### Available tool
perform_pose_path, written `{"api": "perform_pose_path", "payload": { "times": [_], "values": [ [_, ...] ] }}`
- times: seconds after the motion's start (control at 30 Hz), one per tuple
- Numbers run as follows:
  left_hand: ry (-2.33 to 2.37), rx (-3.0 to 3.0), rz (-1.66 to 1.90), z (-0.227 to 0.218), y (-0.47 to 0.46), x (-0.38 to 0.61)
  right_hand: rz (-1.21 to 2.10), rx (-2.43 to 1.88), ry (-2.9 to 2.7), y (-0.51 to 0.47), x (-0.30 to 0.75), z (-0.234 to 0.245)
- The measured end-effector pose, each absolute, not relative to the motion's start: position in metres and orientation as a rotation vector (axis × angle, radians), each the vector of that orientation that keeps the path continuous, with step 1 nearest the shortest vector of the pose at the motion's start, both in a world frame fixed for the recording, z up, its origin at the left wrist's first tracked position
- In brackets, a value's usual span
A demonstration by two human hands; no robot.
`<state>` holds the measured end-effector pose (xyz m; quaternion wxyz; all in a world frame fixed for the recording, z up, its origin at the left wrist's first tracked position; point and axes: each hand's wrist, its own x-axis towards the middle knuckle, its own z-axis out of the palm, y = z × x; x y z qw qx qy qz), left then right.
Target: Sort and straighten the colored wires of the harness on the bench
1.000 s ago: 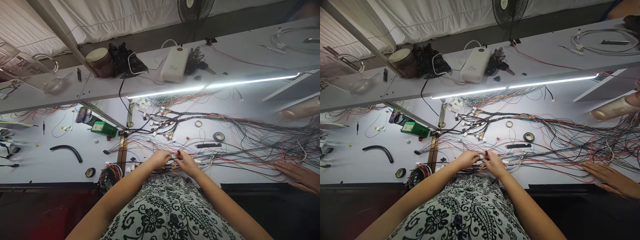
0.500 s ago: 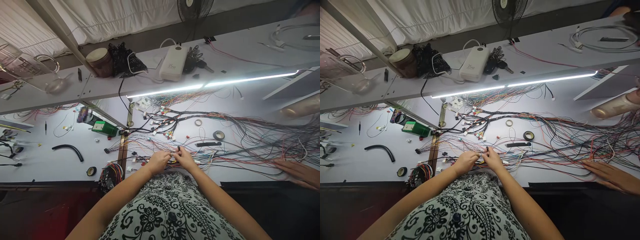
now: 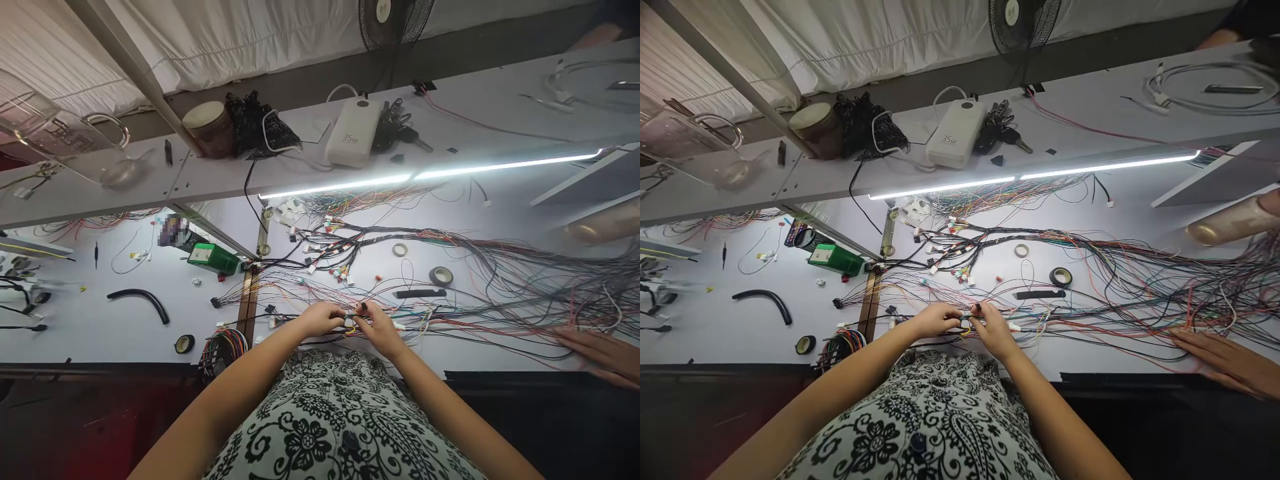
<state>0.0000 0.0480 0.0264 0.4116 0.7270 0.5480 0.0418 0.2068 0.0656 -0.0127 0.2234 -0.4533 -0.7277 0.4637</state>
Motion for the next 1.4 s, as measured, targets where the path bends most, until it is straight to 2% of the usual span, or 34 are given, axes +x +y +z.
{"api": "perform_pose_path", "payload": {
  "times": [0.23,0.4,0.77,1.03,1.23,1.4],
  "values": [
    [1.538,1.809,-0.076,0.019,0.051,0.016,1.275,-1.237,-2.020,0.059,0.203,-0.005],
    [1.628,1.716,-0.073,0.013,0.048,0.026,1.323,-1.249,-2.009,0.056,0.198,-0.003],
    [1.323,1.078,0.286,0.014,0.054,0.003,1.348,-1.264,-2.061,0.054,0.203,-0.010],
    [1.462,0.783,0.606,-0.003,0.041,0.008,1.423,-1.359,-2.074,0.055,0.202,-0.007],
    [1.563,0.904,0.548,-0.007,0.030,0.002,1.469,-1.442,-2.149,0.057,0.193,-0.016],
    [1.551,1.299,0.379,0.011,0.022,0.000,1.374,-1.647,-2.143,0.059,0.185,-0.031]
  ]
}}
